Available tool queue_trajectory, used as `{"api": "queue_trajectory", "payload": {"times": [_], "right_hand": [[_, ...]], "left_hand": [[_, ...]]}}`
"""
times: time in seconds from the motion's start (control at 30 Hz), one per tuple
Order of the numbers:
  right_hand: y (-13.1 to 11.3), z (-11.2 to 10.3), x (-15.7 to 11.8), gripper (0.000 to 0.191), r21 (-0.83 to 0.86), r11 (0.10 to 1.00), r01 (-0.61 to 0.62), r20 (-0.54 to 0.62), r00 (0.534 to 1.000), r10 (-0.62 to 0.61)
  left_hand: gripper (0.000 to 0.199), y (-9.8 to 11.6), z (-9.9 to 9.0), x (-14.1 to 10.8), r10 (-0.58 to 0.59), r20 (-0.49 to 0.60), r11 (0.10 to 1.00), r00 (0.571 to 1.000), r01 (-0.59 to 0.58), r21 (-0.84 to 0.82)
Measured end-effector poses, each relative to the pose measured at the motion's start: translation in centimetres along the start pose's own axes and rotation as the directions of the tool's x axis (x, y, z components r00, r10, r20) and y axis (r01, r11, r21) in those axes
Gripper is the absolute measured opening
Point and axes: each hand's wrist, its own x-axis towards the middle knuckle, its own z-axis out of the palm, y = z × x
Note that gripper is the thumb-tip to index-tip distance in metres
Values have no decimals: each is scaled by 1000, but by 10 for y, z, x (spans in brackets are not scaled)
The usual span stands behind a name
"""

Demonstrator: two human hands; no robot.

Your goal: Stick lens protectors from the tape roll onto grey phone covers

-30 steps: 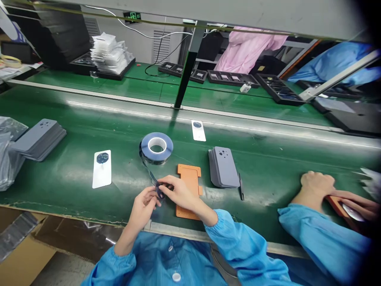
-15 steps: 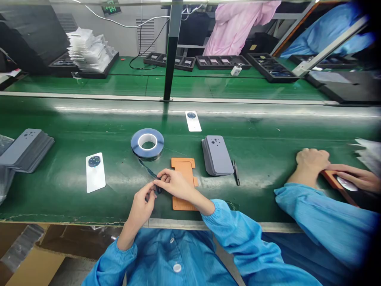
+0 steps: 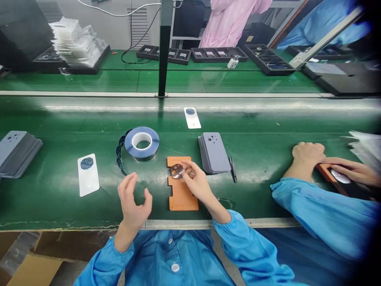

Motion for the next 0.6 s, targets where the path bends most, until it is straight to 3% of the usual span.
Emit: {"api": "queue_trajectory", "payload": {"times": [0.03,0.1,0.17,0.27,0.37,0.6], "right_hand": [[3,-2,-1,41,-64,998,17,-77,997,-22],[6,-3,-2,43,-195,980,47,-162,984,-79],[8,-1,-3,44,-306,949,75,-183,974,-136],[12,3,-3,45,-383,921,70,-186,971,-151],[15,5,-3,45,-391,919,45,-201,971,-133],[19,9,-4,43,-401,915,45,-206,969,-138]], "left_hand": [[45,6,3,4,43,32,999,999,-42,-35],[24,15,16,17,47,211,991,976,-19,-136],[14,19,35,32,-65,409,971,910,152,-185],[9,13,70,53,-252,580,897,775,412,-160],[6,0,94,62,-311,636,866,706,487,-117],[11,-6,104,56,-345,622,850,702,516,-110]]}}
